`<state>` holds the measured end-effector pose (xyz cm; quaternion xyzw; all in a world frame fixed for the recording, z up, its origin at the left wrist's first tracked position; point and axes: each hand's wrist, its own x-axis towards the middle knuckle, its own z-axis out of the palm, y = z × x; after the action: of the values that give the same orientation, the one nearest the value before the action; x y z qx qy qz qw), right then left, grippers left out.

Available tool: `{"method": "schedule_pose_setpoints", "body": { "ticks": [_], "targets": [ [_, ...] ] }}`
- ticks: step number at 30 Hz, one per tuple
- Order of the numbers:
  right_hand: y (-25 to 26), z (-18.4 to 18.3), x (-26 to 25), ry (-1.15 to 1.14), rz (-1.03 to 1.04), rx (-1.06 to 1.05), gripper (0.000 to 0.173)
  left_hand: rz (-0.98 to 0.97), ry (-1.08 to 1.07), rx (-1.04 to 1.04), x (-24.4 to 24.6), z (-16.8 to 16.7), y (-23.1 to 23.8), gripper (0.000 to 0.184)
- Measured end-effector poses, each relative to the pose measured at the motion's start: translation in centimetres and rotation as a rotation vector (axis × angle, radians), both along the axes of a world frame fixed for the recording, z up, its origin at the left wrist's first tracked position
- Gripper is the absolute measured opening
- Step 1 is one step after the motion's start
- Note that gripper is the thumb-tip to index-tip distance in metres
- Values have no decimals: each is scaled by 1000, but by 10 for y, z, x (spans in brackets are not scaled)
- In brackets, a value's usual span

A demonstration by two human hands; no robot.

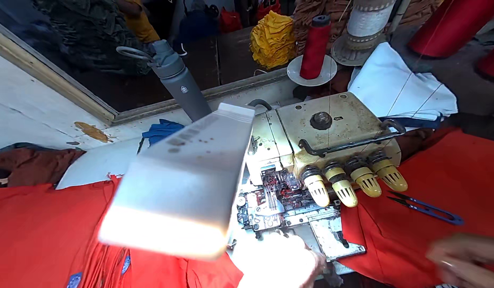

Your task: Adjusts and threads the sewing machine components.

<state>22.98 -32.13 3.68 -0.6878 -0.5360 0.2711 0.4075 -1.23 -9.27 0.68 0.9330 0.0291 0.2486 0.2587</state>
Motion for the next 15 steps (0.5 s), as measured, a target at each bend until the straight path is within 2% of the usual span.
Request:
{"method": "schedule_pose_setpoints", "body": {
  "ticks": [1,2,5,7,10,15],
  "targets": [
    [12,-12,-6,-82,-11,-54,25,-12,42,40,-1,-3,-4,16],
    [29,-23,-19,-153,-16,-18,27,-27,84,69,-2,-7,-8,16],
    [88,-55,-64,-360,-38,213,34,-45,113,54,0,-22,-14,14],
    [119,-73,-82,-504,-130,308,40,-34,123,48,0,-27,-16,13],
    [138,-83,-90,-474,-214,319,42,-32,138,38,-3,-28,-18,13],
    [145,-88,-96,-388,-233,309,42,-50,125,34,-1,-34,-18,13]
  ]
}}
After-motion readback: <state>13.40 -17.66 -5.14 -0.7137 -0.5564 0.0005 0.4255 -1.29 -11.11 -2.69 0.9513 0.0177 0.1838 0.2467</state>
